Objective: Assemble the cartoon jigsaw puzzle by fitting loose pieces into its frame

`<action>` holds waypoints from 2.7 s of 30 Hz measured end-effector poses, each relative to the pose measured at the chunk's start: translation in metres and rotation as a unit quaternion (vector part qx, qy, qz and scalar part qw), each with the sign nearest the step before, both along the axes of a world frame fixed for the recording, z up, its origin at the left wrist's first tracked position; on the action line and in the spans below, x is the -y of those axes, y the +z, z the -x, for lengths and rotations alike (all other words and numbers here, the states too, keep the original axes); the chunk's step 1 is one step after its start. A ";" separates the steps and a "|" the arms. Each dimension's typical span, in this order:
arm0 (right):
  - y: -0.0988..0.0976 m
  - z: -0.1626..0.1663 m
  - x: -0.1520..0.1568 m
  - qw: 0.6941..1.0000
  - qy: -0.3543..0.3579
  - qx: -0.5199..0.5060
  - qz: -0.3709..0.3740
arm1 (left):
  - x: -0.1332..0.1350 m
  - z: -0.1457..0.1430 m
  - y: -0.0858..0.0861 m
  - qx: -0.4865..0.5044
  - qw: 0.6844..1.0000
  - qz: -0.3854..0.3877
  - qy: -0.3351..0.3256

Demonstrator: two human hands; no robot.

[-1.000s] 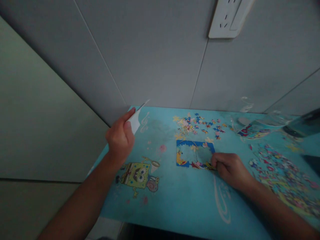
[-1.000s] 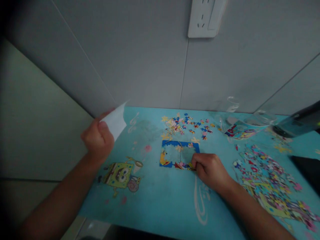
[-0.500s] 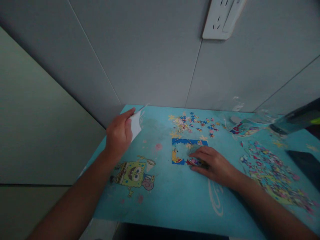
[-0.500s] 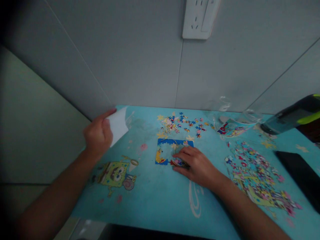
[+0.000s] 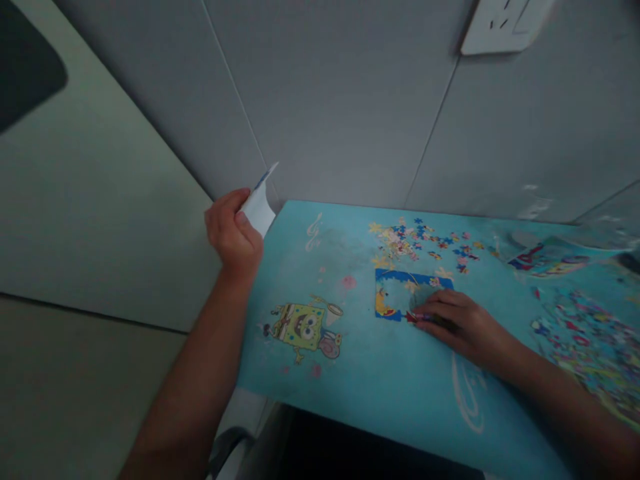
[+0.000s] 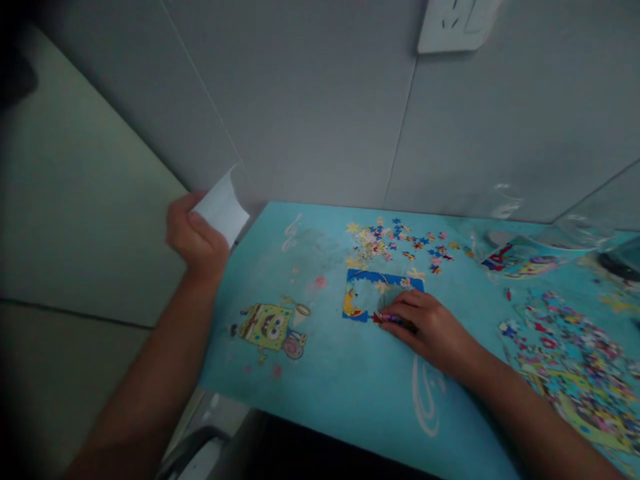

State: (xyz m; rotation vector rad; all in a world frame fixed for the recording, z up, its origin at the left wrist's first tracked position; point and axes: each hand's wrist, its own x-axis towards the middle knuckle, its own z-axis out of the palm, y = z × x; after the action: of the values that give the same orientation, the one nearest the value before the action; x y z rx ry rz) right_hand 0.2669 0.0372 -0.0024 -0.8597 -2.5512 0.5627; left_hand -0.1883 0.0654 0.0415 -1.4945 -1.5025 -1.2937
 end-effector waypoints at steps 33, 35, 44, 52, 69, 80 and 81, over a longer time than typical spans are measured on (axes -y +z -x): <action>-0.014 0.012 -0.009 0.994 0.024 -0.006 -0.108 | -0.011 -0.090 -0.043 -0.198 0.889 0.303 -0.281; -0.016 0.013 -0.010 0.994 0.020 -0.002 -0.105 | -0.005 -0.096 -0.039 -0.195 0.887 0.320 -0.271; -0.016 0.016 -0.007 0.995 0.003 -0.005 -0.099 | -0.020 -0.088 -0.057 -0.205 0.895 0.314 -0.242; -0.013 0.014 -0.001 0.994 -0.005 -0.007 -0.106 | -0.024 -0.091 -0.065 -0.176 0.884 0.331 -0.280; 0.008 -0.031 0.011 0.991 -0.105 -0.037 -0.073 | 0.014 -0.115 -0.060 -0.141 0.867 0.380 -0.289; 0.007 -0.034 0.012 0.996 -0.075 0.010 -0.039 | 0.013 -0.118 -0.056 -0.112 0.868 0.383 -0.295; 0.008 -0.033 0.013 0.997 -0.074 0.011 -0.036 | 0.014 -0.118 -0.055 -0.114 0.867 0.383 -0.297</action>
State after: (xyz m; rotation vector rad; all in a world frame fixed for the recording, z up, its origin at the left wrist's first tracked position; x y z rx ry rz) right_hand 0.3001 0.0244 0.0055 -1.0236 -2.4850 0.4156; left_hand -0.0703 0.0512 -0.0136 -2.6834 -1.5256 -0.7605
